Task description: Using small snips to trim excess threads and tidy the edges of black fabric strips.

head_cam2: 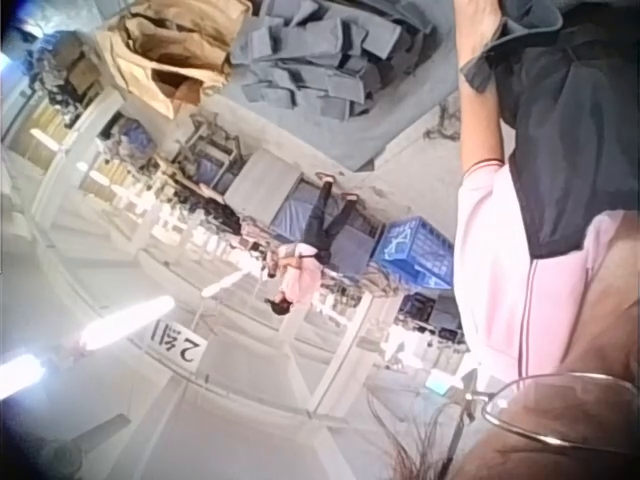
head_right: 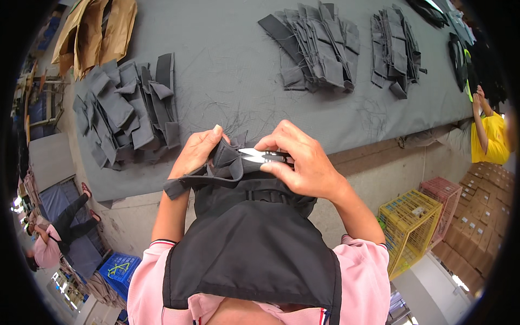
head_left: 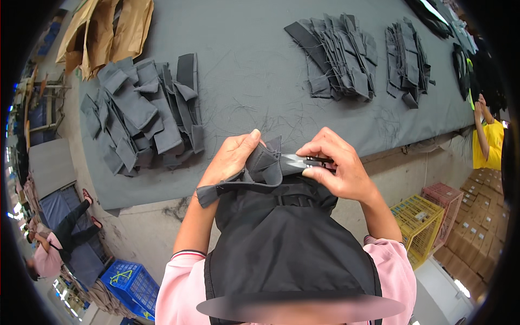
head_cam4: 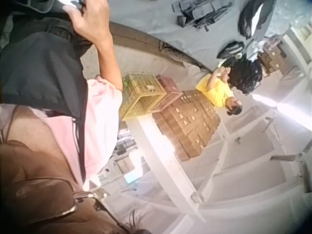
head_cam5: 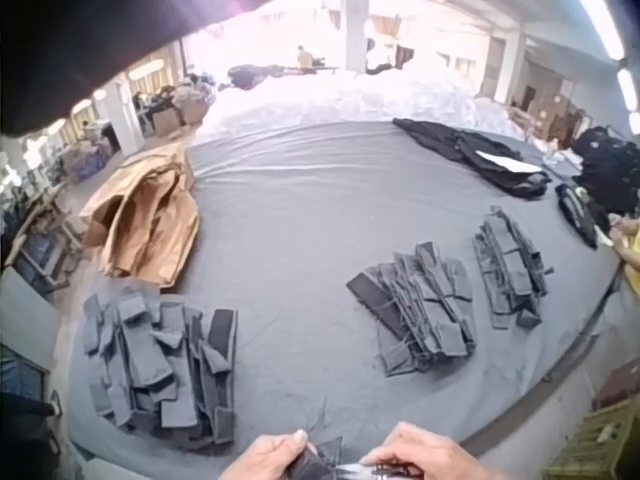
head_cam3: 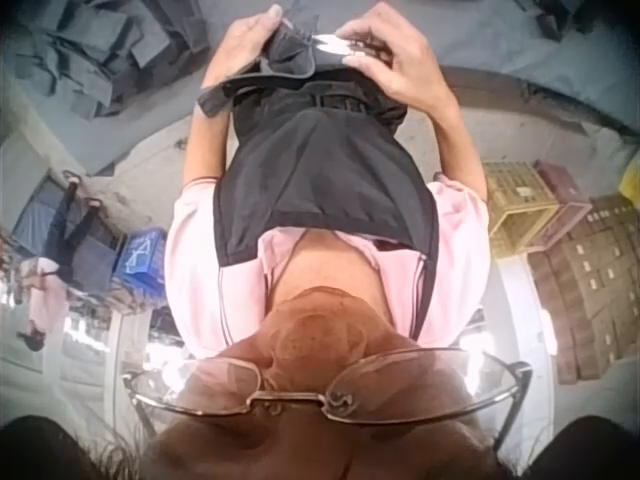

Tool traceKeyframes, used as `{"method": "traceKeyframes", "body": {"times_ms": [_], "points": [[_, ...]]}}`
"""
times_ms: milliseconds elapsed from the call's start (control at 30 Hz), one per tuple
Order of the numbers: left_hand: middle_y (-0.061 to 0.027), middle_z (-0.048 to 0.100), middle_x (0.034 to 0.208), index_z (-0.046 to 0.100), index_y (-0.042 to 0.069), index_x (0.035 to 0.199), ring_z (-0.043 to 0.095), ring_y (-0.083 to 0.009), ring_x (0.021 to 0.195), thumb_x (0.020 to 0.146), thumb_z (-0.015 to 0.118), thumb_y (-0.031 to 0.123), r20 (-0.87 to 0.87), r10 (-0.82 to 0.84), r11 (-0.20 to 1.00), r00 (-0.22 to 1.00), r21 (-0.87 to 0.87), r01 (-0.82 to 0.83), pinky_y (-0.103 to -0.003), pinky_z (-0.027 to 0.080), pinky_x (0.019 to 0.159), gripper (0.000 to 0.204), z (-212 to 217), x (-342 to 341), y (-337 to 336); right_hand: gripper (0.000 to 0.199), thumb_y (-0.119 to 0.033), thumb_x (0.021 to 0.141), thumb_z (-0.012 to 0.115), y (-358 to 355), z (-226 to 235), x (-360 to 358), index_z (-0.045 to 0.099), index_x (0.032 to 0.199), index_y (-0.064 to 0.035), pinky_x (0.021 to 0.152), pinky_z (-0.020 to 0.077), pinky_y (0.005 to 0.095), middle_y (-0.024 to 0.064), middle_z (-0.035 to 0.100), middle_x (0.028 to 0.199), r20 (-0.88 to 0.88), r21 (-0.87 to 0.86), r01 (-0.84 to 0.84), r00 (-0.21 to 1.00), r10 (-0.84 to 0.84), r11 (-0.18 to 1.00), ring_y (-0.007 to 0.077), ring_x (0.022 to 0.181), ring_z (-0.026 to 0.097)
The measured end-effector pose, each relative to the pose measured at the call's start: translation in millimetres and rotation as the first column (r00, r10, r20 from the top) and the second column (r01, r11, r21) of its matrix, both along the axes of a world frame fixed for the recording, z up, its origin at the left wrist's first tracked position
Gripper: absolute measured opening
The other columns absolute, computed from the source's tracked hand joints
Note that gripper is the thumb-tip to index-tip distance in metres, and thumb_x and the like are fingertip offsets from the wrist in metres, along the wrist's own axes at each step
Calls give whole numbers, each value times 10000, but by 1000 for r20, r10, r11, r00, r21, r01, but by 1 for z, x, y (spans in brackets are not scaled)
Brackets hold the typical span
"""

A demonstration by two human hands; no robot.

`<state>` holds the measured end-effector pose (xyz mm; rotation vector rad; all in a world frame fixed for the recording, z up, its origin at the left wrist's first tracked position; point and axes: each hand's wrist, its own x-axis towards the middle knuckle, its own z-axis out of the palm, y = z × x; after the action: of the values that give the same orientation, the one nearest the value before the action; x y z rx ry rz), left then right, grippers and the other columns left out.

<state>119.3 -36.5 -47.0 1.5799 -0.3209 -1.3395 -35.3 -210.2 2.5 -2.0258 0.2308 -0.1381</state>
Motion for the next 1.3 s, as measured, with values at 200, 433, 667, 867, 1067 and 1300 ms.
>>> {"method": "traceKeyframes", "body": {"times_ms": [200,433,667,867,1067,1300], "points": [[10,582,726,639,22,820,489,-74,692,947,454,473,19,-29,1000,999,-10,29,-248,424,664,504,2,2,1,308,-47,645,684,2,10,9,618,946,-69,572,428,329,68,501,810,-73,-55,-116,991,111,992,237,673,529],[56,543,677,639,56,843,448,-28,572,965,429,438,4,-38,993,999,-113,38,-198,365,499,453,-12,-4,10,346,1,620,677,19,4,34,587,952,-37,540,415,317,70,485,813,7,-95,-210,977,212,973,224,604,510],[54,500,652,610,51,782,408,-50,591,956,460,434,-203,-195,980,960,-89,180,-225,350,524,447,3,-2,17,265,-54,665,661,13,14,37,572,914,-56,571,428,346,44,488,822,-37,-458,-452,870,492,766,201,725,555],[79,451,656,570,38,745,347,-34,608,963,463,408,-207,-230,970,951,-131,207,-229,317,515,443,-4,-7,21,62,-126,658,605,27,12,44,570,655,-74,628,417,282,6,467,746,208,-720,-302,764,610,624,138,733,500],[79,436,659,545,23,742,335,-40,625,973,450,368,-162,-252,962,954,-149,229,-236,318,533,426,-8,-8,22,63,-126,654,611,26,15,47,587,650,-68,646,426,308,3,477,740,160,-723,-362,741,652,588,145,709,494],[62,513,727,588,-4,837,400,-35,689,975,448,356,-187,-246,951,951,-234,200,-218,372,597,410,-9,-10,23,55,-122,655,612,28,7,49,584,647,-75,680,439,315,5,480,742,199,-692,-374,724,660,618,153,714,498]]}}
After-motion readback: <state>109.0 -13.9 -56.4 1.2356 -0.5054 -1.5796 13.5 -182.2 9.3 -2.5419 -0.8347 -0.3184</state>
